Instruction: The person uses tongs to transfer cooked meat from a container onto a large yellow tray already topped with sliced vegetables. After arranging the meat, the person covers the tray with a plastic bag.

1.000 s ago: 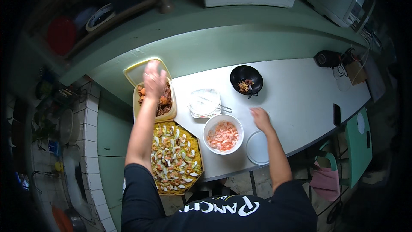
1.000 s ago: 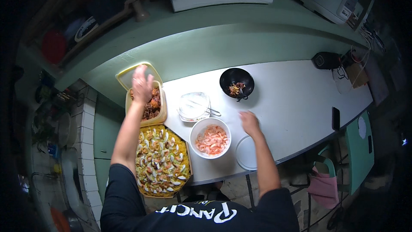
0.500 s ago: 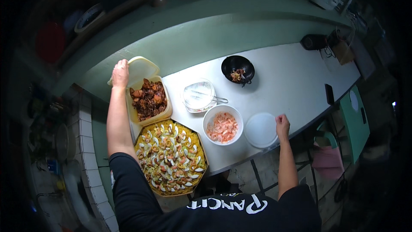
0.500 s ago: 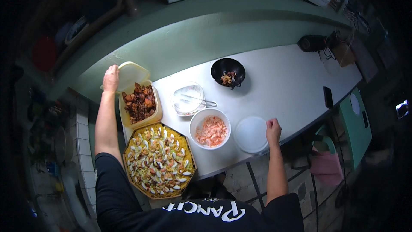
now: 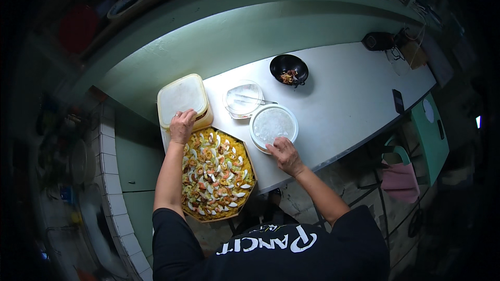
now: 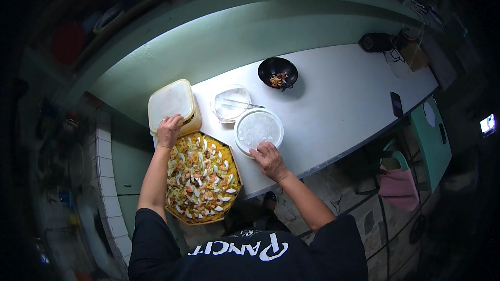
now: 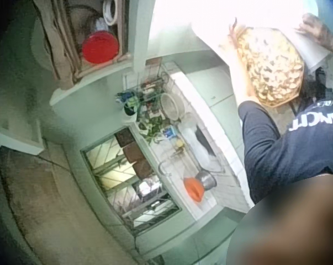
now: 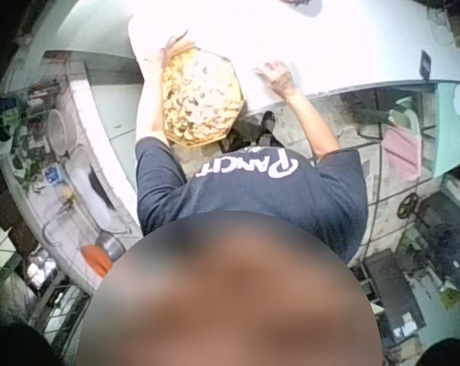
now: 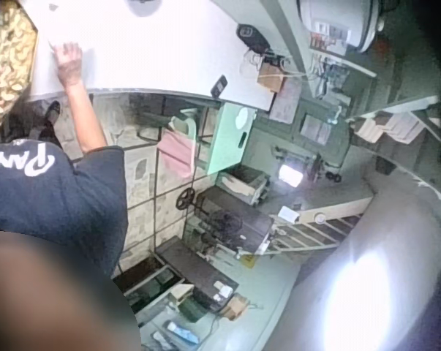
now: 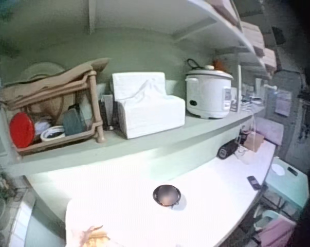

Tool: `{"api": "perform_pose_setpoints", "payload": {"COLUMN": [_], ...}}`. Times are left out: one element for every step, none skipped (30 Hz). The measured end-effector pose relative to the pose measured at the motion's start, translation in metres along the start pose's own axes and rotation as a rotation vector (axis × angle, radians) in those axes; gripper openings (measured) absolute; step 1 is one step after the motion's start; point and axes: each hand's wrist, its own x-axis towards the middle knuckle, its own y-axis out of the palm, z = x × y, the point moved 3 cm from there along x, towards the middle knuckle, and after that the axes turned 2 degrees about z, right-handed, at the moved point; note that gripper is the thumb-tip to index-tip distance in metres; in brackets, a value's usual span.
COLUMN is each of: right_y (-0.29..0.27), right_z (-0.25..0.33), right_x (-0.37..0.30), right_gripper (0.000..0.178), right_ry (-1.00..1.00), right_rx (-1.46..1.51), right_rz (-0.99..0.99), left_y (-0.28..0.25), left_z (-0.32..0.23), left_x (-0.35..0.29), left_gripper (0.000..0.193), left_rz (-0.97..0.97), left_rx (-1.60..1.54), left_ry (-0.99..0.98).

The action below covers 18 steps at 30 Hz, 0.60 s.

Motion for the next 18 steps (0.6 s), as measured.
{"api": "perform_pose_setpoints", "payload": {"right_y": [-0.003, -0.005, -0.005, -0.005, -0.006, -0.008, -0.011, -0.015, -0.019, -0.026, -0.031, -0.033, -0.036, -0.036, -0.027, -0.016, -0.004, 0.009], "right_z": [-0.001, -0.002, -0.002, -0.001, -0.001, 0.000, 0.004, 0.007, 0.009, 0.012, 0.015, 0.019, 0.024, 0.029, 0.035, 0.042, 0.047, 0.048], "right_x": [-0.002, -0.004, -0.007, -0.008, -0.009, -0.010, -0.009, -0.007, -0.006, -0.003, 0.000, 0.001, -0.001, -0.004, -0.009, -0.019, -0.024, -0.026], "right_gripper": [0.034, 0.033, 0.032, 0.031, 0.030, 0.028, 0.027, 0.026, 0.025, 0.024, 0.023, 0.023, 0.023, 0.023, 0.022, 0.022, 0.022, 0.023], "right_ry": [0.025, 0.050, 0.049, 0.047, 0.044, 0.034, 0.022, 0.010, 0.017, 0.021, 0.023, 0.021, 0.020, 0.018, 0.090, 0.169, 0.251, 0.358], "right_rx": [0.036, 0.071, 0.091, 0.110, 0.129, 0.065, 0.005, -0.055, -0.068, -0.079, -0.088, -0.013, 0.061, 0.137, 0.289, 0.434, 0.575, 0.638], "right_rz": [0.011, 0.022, 0.039, 0.052, 0.065, 0.056, 0.045, 0.034, 0.008, -0.018, -0.044, -0.056, -0.065, -0.072, 0.001, 0.076, 0.150, 0.136], "left_y": [0.003, 0.005, 0.004, 0.003, 0.003, 0.003, 0.003, 0.002, 0.002, 0.001, 0.001, 0.002, 0.001, -0.001, -0.003, -0.004, -0.006, -0.011], "left_z": [-0.004, -0.008, -0.008, -0.008, -0.009, -0.010, -0.012, -0.013, -0.015, -0.015, -0.013, -0.012, -0.015, -0.015, -0.012, -0.014, -0.009, 0.000], "left_x": [0.000, 0.000, -0.001, 0.000, 0.000, 0.000, 0.000, -0.001, -0.001, -0.003, -0.007, -0.012, -0.015, -0.017, -0.017, -0.018, -0.025, -0.033], "left_gripper": [0.027, 0.027, 0.027, 0.027, 0.027, 0.027, 0.026, 0.026, 0.026, 0.026, 0.028, 0.029, 0.030, 0.029, 0.028, 0.027, 0.025, 0.023], "left_rz": [0.001, 0.001, 0.014, 0.025, 0.035, 0.045, 0.068, 0.088, 0.108, 0.127, 0.144, 0.162, 0.180, 0.155, 0.129, 0.103, 0.019, -0.064], "left_rx": [0.008, 0.016, 0.006, 0.002, -0.001, -0.005, -0.005, -0.008, -0.011, -0.011, -0.009, -0.007, -0.008, -0.053, -0.096, -0.147, -0.187, -0.228], "left_ry": [-0.007, -0.013, -0.010, -0.010, -0.011, -0.011, -0.023, -0.022, -0.021, -0.024, -0.034, -0.046, -0.059, -0.085, -0.113, -0.137, -0.245, -0.352]}}
